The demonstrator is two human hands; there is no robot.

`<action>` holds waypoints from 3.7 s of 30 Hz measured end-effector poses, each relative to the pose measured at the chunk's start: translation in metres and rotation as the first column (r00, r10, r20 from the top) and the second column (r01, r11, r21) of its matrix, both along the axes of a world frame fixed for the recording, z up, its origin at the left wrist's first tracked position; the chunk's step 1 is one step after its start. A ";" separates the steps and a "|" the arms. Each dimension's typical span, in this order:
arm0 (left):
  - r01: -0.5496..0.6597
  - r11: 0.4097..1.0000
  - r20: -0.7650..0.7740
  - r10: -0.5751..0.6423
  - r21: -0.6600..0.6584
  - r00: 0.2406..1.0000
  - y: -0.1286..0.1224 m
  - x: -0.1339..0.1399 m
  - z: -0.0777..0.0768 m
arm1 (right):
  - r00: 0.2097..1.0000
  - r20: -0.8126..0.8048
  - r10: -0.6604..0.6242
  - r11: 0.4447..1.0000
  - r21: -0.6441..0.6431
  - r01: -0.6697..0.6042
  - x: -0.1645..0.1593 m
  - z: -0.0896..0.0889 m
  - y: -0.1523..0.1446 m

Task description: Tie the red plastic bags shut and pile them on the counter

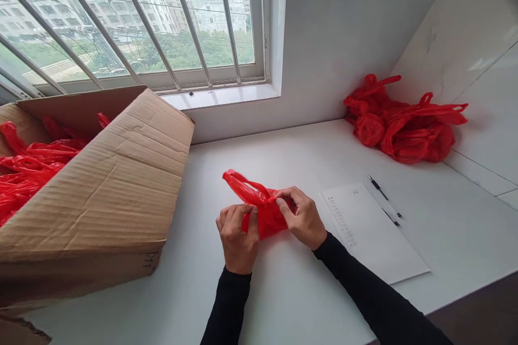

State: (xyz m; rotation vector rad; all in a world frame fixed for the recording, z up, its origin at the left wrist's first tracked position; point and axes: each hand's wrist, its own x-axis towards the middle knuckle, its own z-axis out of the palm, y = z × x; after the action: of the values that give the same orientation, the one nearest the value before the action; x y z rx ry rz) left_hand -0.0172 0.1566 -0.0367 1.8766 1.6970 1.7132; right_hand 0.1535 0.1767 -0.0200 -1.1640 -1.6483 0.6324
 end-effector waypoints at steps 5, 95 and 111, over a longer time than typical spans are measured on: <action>-0.165 0.986 0.101 0.164 0.005 0.981 0.002 -0.019 0.000 | 0.965 -0.117 -0.233 0.971 -0.081 0.224 0.018 -0.001 0.010; 0.377 0.905 0.804 -0.072 -0.195 0.590 -0.007 -0.011 0.012 | 0.876 0.481 -0.023 0.987 0.148 -0.056 -0.019 -0.002 -0.028; 0.463 0.886 0.814 -0.246 -0.031 0.526 -0.010 -0.005 0.003 | 0.738 0.656 -0.159 0.987 0.102 0.122 -0.022 -0.011 -0.014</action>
State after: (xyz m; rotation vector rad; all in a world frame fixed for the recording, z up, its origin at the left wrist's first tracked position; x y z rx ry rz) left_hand -0.0223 0.1465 -0.0340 0.9586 0.9884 1.6615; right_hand 0.1319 0.1623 -0.0313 -1.5730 -2.1170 0.0497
